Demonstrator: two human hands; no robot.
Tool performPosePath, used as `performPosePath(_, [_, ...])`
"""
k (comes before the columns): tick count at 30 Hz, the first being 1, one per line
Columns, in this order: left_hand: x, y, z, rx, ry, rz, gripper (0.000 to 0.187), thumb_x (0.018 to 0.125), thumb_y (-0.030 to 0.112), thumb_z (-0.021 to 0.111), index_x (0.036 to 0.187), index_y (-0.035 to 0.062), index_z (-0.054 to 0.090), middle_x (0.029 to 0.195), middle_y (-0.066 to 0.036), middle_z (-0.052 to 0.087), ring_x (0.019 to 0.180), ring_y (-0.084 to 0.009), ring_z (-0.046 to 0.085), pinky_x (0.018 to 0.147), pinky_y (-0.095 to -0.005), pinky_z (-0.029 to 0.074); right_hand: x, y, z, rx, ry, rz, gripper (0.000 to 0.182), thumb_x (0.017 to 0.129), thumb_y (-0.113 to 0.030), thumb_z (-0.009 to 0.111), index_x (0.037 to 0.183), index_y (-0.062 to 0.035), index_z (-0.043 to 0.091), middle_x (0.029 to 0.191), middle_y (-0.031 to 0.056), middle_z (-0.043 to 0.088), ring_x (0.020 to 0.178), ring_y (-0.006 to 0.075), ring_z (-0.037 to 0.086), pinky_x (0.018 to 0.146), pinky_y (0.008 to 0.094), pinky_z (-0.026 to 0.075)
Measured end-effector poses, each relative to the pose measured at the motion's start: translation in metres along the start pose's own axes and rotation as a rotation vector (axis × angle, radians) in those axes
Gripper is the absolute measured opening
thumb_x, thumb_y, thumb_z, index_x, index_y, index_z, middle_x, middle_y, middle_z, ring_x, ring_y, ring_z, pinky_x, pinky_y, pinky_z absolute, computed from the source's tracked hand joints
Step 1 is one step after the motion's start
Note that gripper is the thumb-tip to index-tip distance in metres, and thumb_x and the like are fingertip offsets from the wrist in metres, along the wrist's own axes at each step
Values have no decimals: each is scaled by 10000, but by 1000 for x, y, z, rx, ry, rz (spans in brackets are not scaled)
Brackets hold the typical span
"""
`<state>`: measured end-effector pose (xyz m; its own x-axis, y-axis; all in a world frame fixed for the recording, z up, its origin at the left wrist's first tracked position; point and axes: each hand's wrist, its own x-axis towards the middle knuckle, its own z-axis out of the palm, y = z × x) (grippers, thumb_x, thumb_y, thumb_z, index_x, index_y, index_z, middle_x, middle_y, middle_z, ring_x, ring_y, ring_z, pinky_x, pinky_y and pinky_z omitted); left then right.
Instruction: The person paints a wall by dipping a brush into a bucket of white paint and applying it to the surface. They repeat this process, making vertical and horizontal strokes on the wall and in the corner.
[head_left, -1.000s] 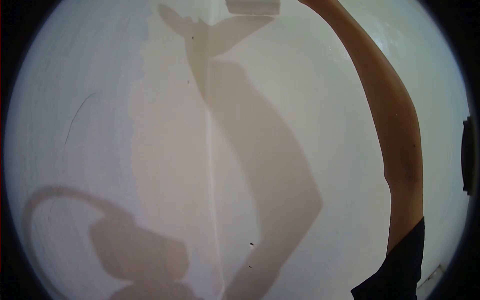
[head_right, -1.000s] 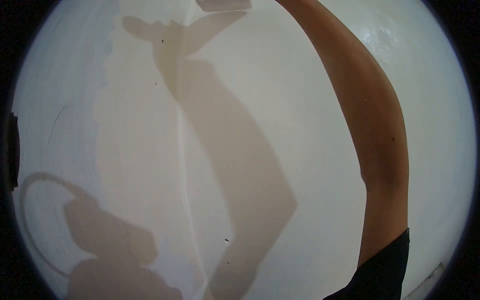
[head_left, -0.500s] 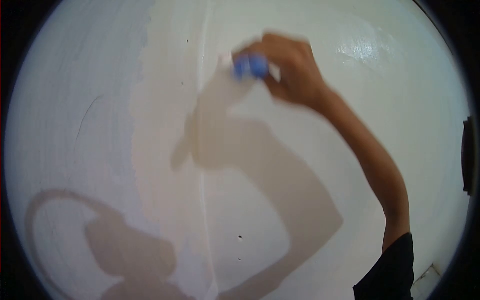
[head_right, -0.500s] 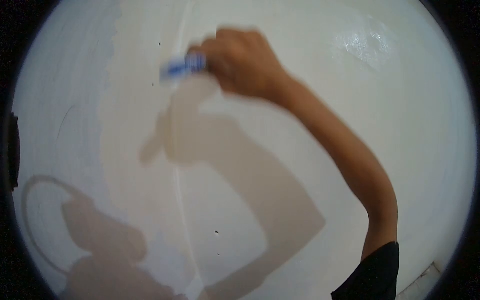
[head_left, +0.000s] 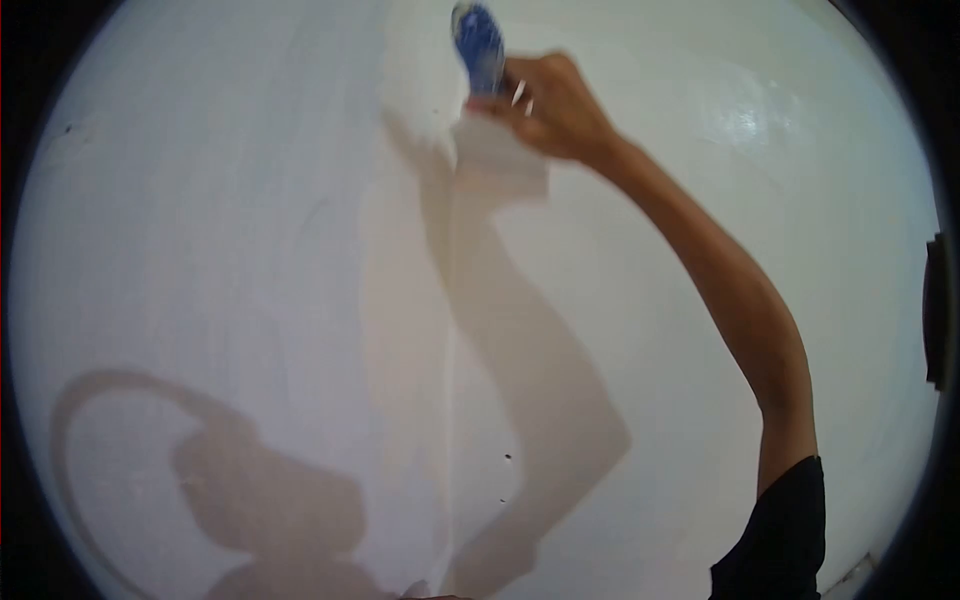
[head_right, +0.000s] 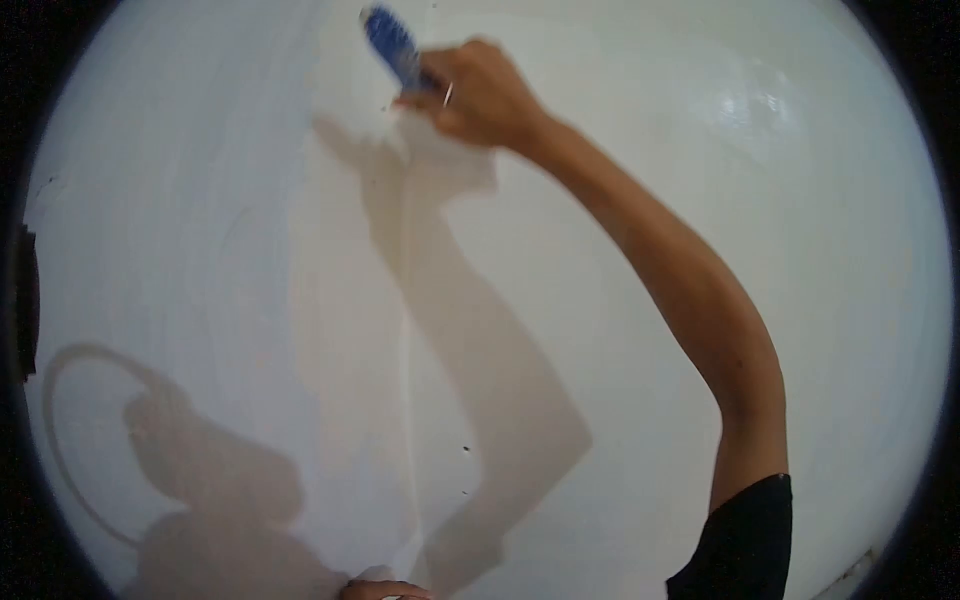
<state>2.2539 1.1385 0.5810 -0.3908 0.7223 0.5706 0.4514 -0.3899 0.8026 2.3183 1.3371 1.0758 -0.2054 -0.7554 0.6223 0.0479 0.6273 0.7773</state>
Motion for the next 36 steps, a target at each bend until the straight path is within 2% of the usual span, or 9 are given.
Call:
performPosePath(3, [-11,-6,5,-64,4,12,221,952,142,632,891,-54,714,786,-120,709,736,-203,654,716,-333,527,56,13,-13,-133,150,201,84,804,-96,697,781,-24,661,759,212,659,729,398,633,633,467,476])
performPosePath(4, [-11,-7,5,-91,4,19,209,952,126,632,895,-59,711,785,-126,708,738,-206,655,715,-335,530,68,31,-9,-177,257,35,113,804,-136,714,794,-36,662,744,205,658,707,410,624,623,478,474])
performPosePath(12, [-5,8,10,-125,1,0,168,951,82,621,919,-59,706,830,-131,716,745,-203,657,721,-339,535,51,80,20,-403,370,-43,182,816,-192,760,882,-30,710,663,168,634,566,319,598,557,401,459])
performPosePath(17, [-6,-9,13,-24,41,105,191,944,106,624,886,-55,710,812,-122,713,733,-189,651,718,-326,529,-70,-38,15,-62,240,-26,274,678,-70,755,939,-146,720,735,35,664,616,235,580,529,359,449])
performPosePath(21, [-4,14,8,-81,4,3,201,932,117,623,834,-32,716,793,-119,711,714,-200,647,690,-332,520,-190,-185,-2,138,-40,29,311,685,-110,758,993,-122,719,1086,49,723,851,214,704,661,286,581])
performPosePath(23, [-10,-1,5,-341,-48,199,233,913,150,675,901,-82,702,741,-196,707,697,-274,708,697,-342,567,-223,-250,-19,231,-131,75,299,709,-96,744,1005,-97,705,1029,57,724,827,207,697,606,266,567])
performPosePath(27, [-45,28,-4,1,-83,336,175,904,95,622,802,-17,710,768,-115,705,683,-247,647,653,-362,519,-250,-302,-28,464,-348,252,300,681,-59,745,974,-95,693,902,37,727,710,186,680,515,276,530])
performPosePath(32, [-66,39,-7,-14,46,457,172,879,107,651,789,-33,694,733,-130,695,656,-259,648,613,-375,523,-219,-221,-26,528,-359,325,370,604,-18,790,957,-79,697,843,48,720,668,189,666,507,320,522])
performPosePath(36, [-73,41,-11,16,99,488,181,860,115,674,779,-46,682,706,-143,686,635,-268,649,581,-386,527,-135,-99,-26,322,-17,282,80,741,-100,799,792,-62,750,719,88,715,579,177,655,555,304,528])
